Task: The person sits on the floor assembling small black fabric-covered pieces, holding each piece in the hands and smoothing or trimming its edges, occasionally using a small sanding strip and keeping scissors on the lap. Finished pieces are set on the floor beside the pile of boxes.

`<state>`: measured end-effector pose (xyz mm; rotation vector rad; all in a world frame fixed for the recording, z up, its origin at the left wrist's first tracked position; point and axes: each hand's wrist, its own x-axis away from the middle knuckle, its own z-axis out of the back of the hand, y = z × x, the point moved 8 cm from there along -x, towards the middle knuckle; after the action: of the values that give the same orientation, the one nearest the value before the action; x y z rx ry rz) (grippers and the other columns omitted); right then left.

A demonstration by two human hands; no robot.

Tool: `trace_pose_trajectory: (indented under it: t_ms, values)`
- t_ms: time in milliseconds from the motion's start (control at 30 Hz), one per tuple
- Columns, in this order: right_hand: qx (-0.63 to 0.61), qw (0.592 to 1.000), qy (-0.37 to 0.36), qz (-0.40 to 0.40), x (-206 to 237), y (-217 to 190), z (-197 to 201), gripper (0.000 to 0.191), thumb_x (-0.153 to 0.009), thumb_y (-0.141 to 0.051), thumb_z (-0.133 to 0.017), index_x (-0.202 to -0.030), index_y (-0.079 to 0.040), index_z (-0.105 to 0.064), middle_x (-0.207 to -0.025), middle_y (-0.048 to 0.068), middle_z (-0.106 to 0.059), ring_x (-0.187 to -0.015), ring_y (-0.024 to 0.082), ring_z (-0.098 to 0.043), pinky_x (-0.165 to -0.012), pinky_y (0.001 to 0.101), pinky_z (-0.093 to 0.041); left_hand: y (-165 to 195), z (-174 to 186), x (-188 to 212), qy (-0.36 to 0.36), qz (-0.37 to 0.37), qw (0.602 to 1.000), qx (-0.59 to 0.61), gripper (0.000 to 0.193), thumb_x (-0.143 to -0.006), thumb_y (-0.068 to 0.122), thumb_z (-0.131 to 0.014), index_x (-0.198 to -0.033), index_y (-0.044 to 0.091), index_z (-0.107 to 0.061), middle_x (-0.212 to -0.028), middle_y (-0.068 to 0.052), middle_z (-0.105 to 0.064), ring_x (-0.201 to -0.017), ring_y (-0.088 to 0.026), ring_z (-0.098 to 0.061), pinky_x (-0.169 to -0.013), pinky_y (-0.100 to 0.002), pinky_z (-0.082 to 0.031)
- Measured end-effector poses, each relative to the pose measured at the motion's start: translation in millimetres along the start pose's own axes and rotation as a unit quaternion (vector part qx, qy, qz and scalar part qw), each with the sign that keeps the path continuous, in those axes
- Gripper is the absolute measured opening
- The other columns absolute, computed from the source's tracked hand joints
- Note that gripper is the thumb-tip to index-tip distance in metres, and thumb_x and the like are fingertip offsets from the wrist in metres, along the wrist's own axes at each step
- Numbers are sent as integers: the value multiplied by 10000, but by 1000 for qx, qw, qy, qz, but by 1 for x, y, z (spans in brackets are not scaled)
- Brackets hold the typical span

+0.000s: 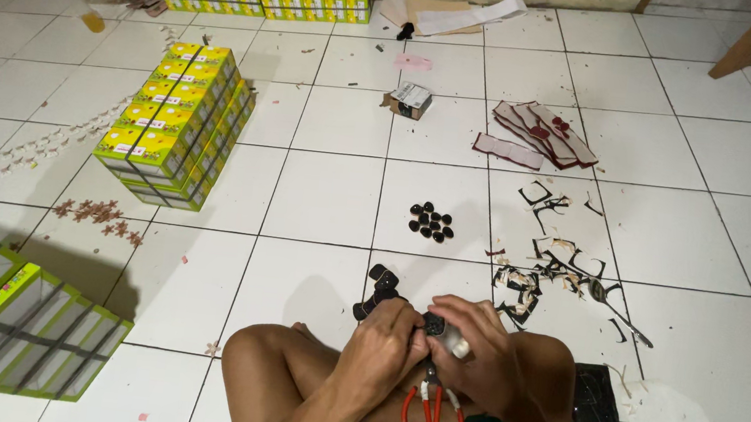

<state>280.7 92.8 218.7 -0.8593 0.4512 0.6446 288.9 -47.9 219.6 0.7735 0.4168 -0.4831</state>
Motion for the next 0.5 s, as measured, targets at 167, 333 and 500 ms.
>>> trace_pose_trajectory:
  t_ms: [167,333,500]
  values:
    - [21,1000,1,7,6,5,-1,264,-727,-85,-808,-981,-68,-739,-1094,47,-757,-887,219,-654,-804,338,-556,8,-3,2,-19,-25,999,-6,167,-888,92,-681,-990,-39,-662,-957,-182,-635,-914,-347,-653,-809,-425,-562]
    - [47,999,15,21,14,13,0,238,-718,-90,-817,-943,-72,-740,-1059,15,-751,-883,207,-643,-784,324,-552,10,-6,4,-25,-30,999,15,178,-869,87,-696,-999,-33,-683,-978,-175,-651,-920,-351,-658,-837,-432,-549]
    - [-168,969,-7,-179,25,49,-10,289,-788,-131,-767,-1068,-84,-717,-1183,69,-690,-958,116,-683,-831,284,-557,16,-8,5,12,-166,979,-114,173,-876,86,-705,-1017,-13,-697,-1095,-140,-669,-1206,-325,-648,-1011,-501,-501]
